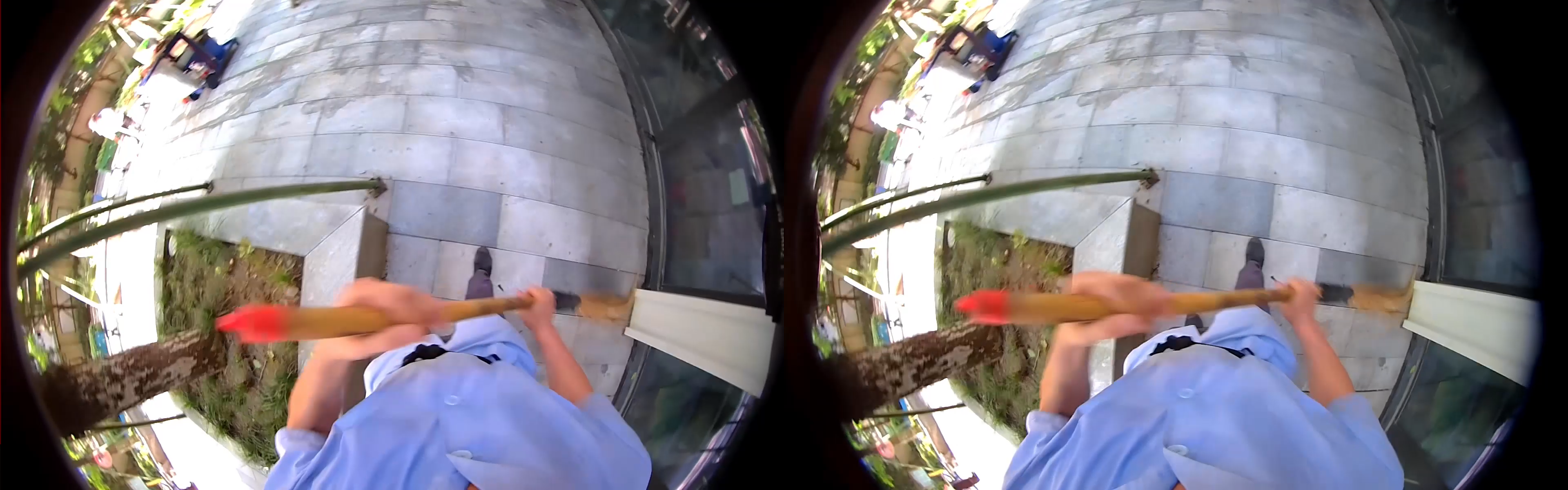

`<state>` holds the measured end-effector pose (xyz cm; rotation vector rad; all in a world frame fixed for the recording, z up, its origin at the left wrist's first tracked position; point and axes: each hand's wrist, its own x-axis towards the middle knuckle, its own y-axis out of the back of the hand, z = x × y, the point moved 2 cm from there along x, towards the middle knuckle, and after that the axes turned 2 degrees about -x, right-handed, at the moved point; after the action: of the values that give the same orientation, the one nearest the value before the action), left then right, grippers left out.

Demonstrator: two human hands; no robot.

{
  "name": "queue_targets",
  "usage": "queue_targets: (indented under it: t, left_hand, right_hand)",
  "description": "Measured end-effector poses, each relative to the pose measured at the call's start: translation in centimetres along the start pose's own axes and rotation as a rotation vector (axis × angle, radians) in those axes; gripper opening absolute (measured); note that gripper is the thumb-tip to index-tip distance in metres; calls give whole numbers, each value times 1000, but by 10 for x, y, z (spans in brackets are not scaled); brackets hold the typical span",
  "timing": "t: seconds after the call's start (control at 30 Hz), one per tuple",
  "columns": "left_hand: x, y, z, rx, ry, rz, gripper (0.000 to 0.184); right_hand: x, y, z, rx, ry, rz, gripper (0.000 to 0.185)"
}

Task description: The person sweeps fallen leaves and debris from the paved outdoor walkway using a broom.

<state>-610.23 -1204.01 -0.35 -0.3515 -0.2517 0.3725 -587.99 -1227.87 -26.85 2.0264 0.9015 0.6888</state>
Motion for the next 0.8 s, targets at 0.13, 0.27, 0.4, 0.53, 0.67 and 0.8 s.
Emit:
queue_targets:
  t: [0.13, 0.27, 0.4, 0.53, 0.67, 0.8]
  left_hand:
    - [5, 38, 63, 300, -205, 228, 16]
    - [5, 3, 127, 809, -314, 474, 18]
    - [98, -37, 134, 1032, -51, 59, 22]
    - [92, -12, 142, 929, -625, 426, 24]
    - [81, 76, 172, 577, -651, 413, 17]
    - [249, 133, 50, 936, -950, 566, 15]
  right_hand:
    - [133, -50, -63, 230, 295, -26, 25]
    - [238, -86, -157, 461, 524, -88, 24]
    - [353, -101, -189, 689, 663, -148, 24]
    - [422, -59, -197, 659, 735, -48, 18]
    - [442, -5, -162, 431, 670, -4, 15]
    - [472, 9, -15, 167, 432, -61, 22]
